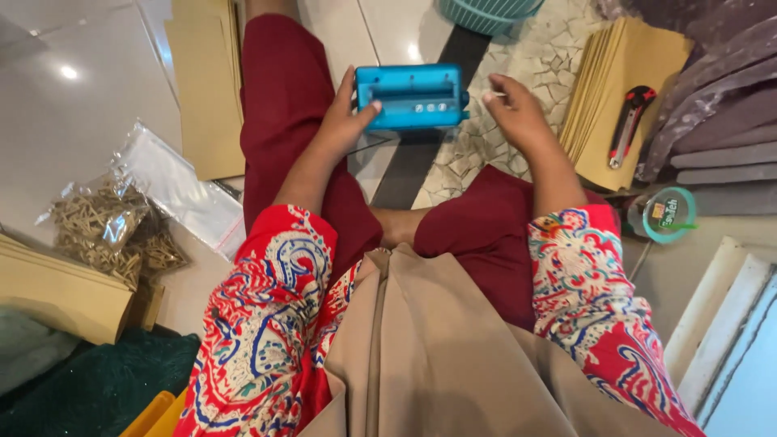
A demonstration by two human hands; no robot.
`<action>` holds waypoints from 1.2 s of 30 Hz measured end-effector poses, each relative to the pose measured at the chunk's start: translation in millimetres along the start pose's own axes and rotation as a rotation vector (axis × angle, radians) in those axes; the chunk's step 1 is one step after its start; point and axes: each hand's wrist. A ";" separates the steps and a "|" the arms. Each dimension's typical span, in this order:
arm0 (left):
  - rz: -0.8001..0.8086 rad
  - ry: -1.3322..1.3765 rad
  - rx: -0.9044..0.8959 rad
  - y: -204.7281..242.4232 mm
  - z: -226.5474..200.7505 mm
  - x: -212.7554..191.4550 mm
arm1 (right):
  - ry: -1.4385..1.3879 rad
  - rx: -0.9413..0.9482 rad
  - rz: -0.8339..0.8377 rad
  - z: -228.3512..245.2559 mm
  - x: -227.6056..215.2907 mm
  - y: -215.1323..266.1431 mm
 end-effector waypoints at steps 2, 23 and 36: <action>-0.030 -0.088 0.036 2.2 3.6 3.4 | -0.064 0.091 0.063 31.6 -1.2 4.3; -0.288 -0.469 0.315 -17.4 47.7 -11.0 | -0.221 0.001 0.239 11.0 11.9 -14.3; -0.728 -0.635 -0.493 65.1 87.0 -241.2 | -0.128 0.120 0.107 40.2 -12.4 3.2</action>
Point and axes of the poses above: each hand's wrist, its own y-axis away from the middle knuckle, its own x-axis out of the palm, z = x × y, and after that the axes turned 6 degrees about x, right-handed
